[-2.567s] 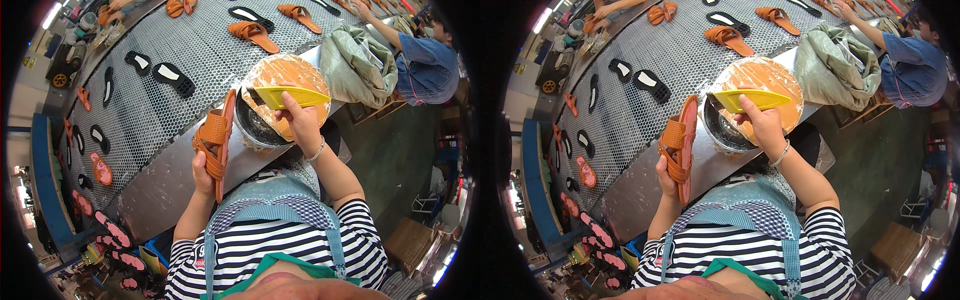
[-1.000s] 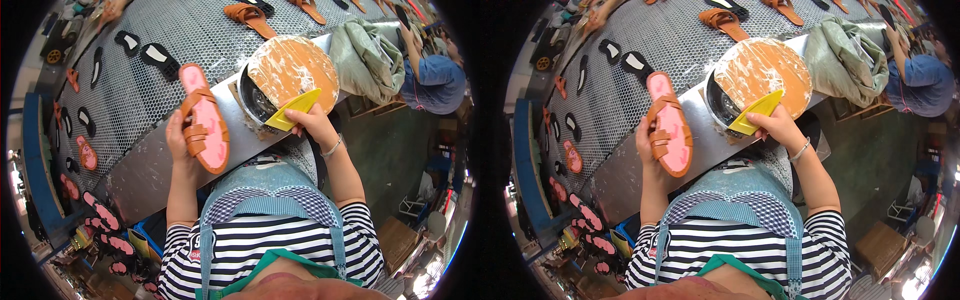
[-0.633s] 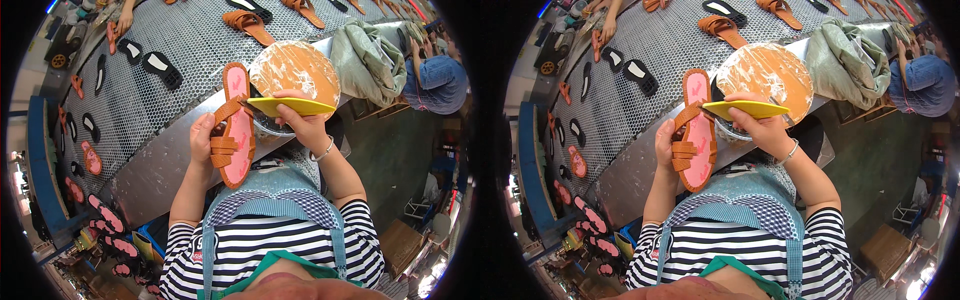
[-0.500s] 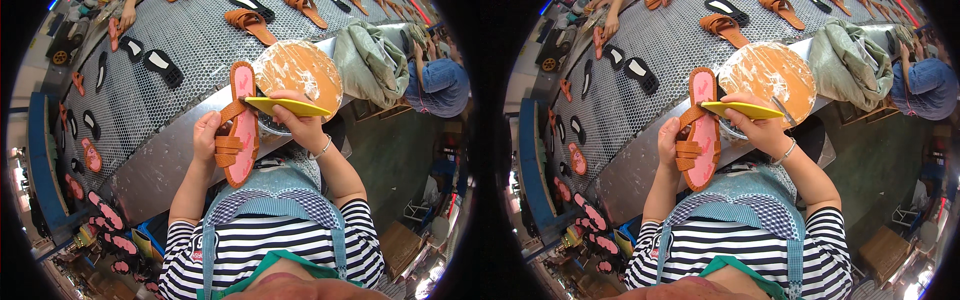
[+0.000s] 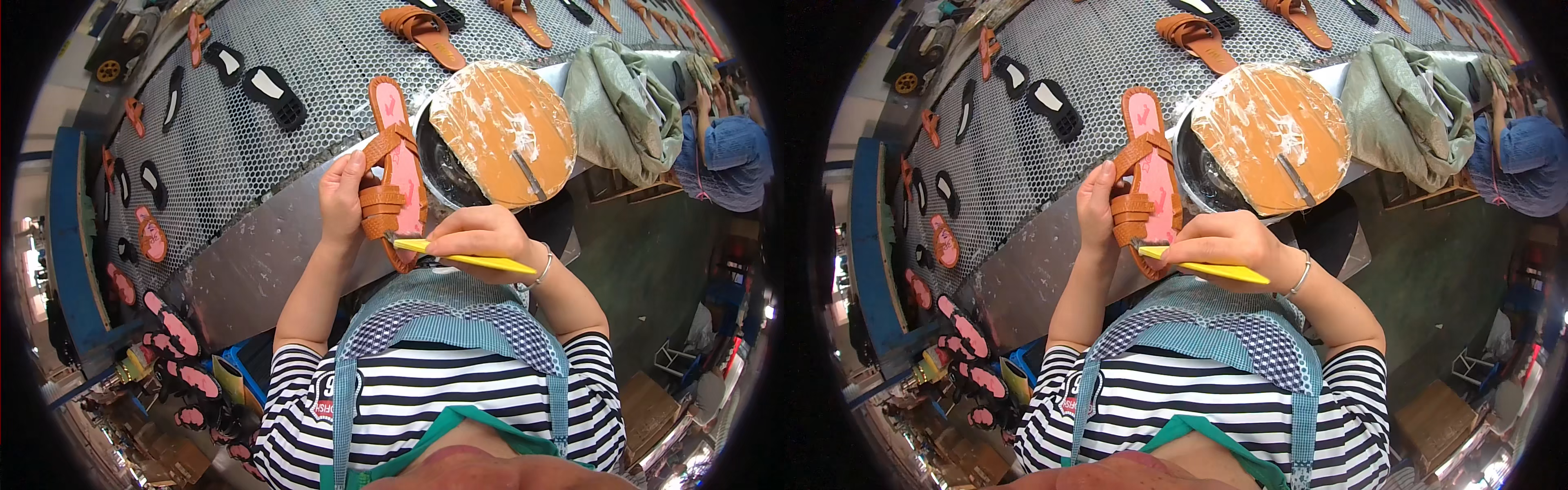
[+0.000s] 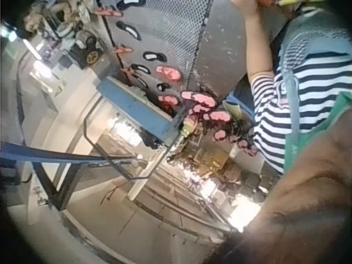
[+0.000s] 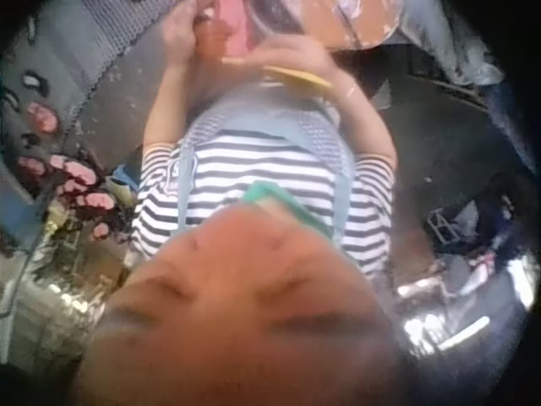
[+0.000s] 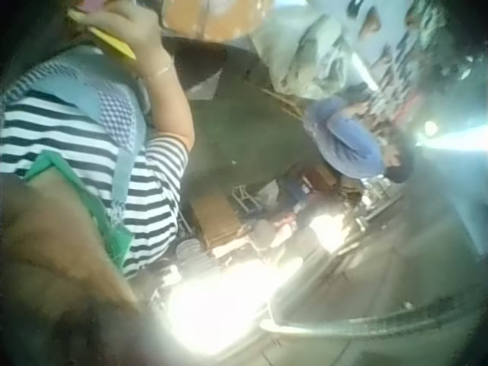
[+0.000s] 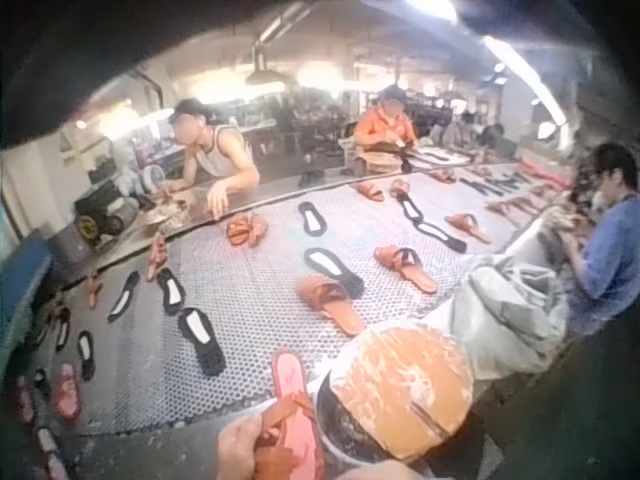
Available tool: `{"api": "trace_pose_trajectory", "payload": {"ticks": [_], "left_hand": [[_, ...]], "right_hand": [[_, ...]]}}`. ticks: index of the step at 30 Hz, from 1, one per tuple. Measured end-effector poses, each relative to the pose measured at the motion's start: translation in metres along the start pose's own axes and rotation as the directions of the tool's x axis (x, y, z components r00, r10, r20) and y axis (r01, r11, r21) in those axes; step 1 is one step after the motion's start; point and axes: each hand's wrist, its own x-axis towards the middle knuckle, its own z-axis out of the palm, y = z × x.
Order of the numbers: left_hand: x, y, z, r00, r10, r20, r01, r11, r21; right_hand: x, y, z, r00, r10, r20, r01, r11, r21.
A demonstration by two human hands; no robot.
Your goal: Apply glue to shoe upper components using a yellow spreading tool.
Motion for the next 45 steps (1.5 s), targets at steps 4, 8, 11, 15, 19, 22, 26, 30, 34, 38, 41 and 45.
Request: {"api": "trace_pose_trajectory", "payload": {"ticks": [4,8,11,15,19,22,26,30,34,38,41,45], "left_hand": [[0.001,0.004,0.006,0.999,0.014,0.029,-0.014,1.000,-0.001],[0.004,0.003,0.011,1.000,0.017,0.019,-0.017,1.000,0.006],[0.013,0.001,0.008,0.999,0.048,-0.018,-0.047,0.999,0.024],[0.019,0.003,0.004,0.998,0.058,-0.007,-0.057,0.997,0.051],[0.023,0.007,0.011,0.997,0.059,0.050,-0.063,0.995,0.072],[0.028,0.010,0.012,0.995,0.099,0.033,-0.103,0.986,0.132],[0.031,0.012,0.008,0.976,0.213,0.052,-0.219,0.947,0.236],[0.016,0.019,0.012,0.965,0.231,0.126,-0.262,0.891,0.370],[0.000,0.016,0.017,0.957,0.197,0.211,-0.264,0.894,0.363],[-0.010,0.018,0.028,0.958,0.164,0.234,-0.235,0.919,0.317],[-0.012,0.018,0.028,0.935,0.228,0.271,-0.318,0.878,0.358],[-0.008,0.012,0.019,0.909,0.276,0.311,-0.394,0.811,0.431]], "right_hand": [[0.001,0.005,-0.003,0.976,0.054,-0.211,-0.069,0.995,-0.065],[0.002,0.008,-0.002,0.983,0.076,-0.166,-0.088,0.994,-0.061],[0.001,0.006,-0.002,1.000,0.000,-0.016,-0.001,1.000,-0.012],[0.000,0.003,-0.014,0.999,0.017,0.046,-0.018,1.000,0.008],[0.008,-0.001,-0.021,0.999,-0.013,0.034,0.017,0.995,-0.103],[0.011,-0.008,-0.022,0.984,-0.064,0.167,0.100,0.972,-0.212],[0.004,-0.018,-0.026,0.942,-0.019,0.336,0.130,0.942,-0.309],[-0.004,-0.010,-0.035,0.985,0.074,0.153,-0.058,0.993,-0.105],[0.003,0.003,-0.043,0.998,-0.036,-0.044,0.021,0.954,-0.298],[0.006,0.007,-0.042,0.999,-0.042,0.016,0.045,0.917,-0.395],[0.002,0.012,-0.039,1.000,-0.011,0.002,0.011,0.957,-0.288],[-0.009,0.019,-0.037,0.912,0.331,-0.244,-0.281,0.934,0.219]]}}
